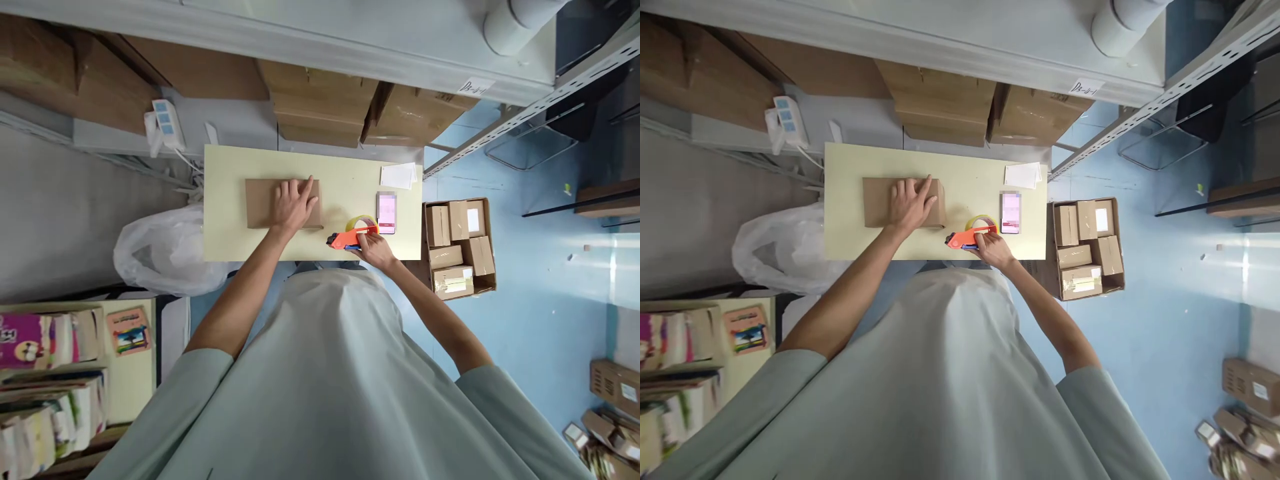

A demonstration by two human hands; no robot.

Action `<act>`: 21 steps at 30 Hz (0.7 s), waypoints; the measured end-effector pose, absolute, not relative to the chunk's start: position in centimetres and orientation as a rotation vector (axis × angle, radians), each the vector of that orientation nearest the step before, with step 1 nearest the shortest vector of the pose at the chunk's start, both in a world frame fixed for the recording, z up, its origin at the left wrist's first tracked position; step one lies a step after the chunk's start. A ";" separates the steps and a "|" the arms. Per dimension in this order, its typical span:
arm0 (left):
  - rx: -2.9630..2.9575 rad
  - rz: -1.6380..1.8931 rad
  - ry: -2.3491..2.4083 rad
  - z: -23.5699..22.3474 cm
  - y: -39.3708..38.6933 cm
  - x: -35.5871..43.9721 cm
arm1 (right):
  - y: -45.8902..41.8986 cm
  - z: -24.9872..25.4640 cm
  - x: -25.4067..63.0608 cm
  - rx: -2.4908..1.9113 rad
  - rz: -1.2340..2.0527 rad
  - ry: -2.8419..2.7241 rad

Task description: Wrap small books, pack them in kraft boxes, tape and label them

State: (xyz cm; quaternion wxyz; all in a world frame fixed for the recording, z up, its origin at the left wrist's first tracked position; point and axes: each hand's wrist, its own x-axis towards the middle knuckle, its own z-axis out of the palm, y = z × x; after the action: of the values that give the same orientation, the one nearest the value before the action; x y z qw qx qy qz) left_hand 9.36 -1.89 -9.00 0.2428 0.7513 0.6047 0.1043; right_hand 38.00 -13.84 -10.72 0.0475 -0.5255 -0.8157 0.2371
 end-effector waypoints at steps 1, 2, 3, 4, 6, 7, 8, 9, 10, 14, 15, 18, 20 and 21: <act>2.048 0.288 1.666 -9.2 -1.7 9.7 | -13.3 -10.9 38.6 -1.563 0.733 -2.520; 2.046 0.299 1.675 -9.4 -1.5 9.9 | -12.8 -11.1 39.1 -1.526 0.741 -2.546; 2.049 0.318 1.675 -9.6 -1.4 10.1 | -12.3 -11.3 39.6 -1.491 0.744 -2.575; 2.058 0.341 1.667 -9.9 -1.4 10.2 | -11.8 -11.5 40.0 -1.455 0.739 -2.611; 2.086 0.383 1.640 -10.5 -1.5 10.4 | -11.1 -12.0 40.7 -1.390 0.695 -2.698; 2.099 0.399 1.628 -10.9 -1.5 10.5 | -10.8 -12.3 40.9 -1.361 0.667 -2.740; 2.109 0.411 1.620 -11.2 -1.5 10.6 | -10.6 -12.7 41.0 -1.337 0.641 -2.776; 2.116 0.421 1.617 -11.5 -1.5 10.7 | -10.4 -13.0 41.1 -1.322 0.619 -2.803; 2.120 0.430 1.618 -11.8 -1.4 10.7 | -10.3 -13.4 41.1 -1.315 0.600 -2.823; 2.132 0.465 1.608 -12.6 -1.2 10.4 | -10.1 -14.6 40.8 -1.341 0.507 -2.890; 2.136 0.473 1.602 -12.8 -1.2 10.3 | -10.0 -14.9 40.6 -1.348 0.481 -2.904; 2.152 0.488 1.588 -13.1 -1.0 10.0 | -9.8 -15.6 40.1 -1.359 0.443 -2.918; 2.165 0.496 1.580 -13.4 -0.9 9.9 | -9.8 -16.2 39.8 -1.369 0.454 -2.900; 2.170 0.501 1.572 -13.5 -0.8 9.8 | -9.8 -16.4 39.7 -1.375 0.465 -2.883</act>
State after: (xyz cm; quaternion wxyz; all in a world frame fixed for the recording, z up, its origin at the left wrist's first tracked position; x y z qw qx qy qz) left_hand 9.80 -0.83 -13.49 0.2062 0.7790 0.5643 0.1797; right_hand 39.66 -9.77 -16.39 -0.0431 -0.4256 -0.8923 0.1439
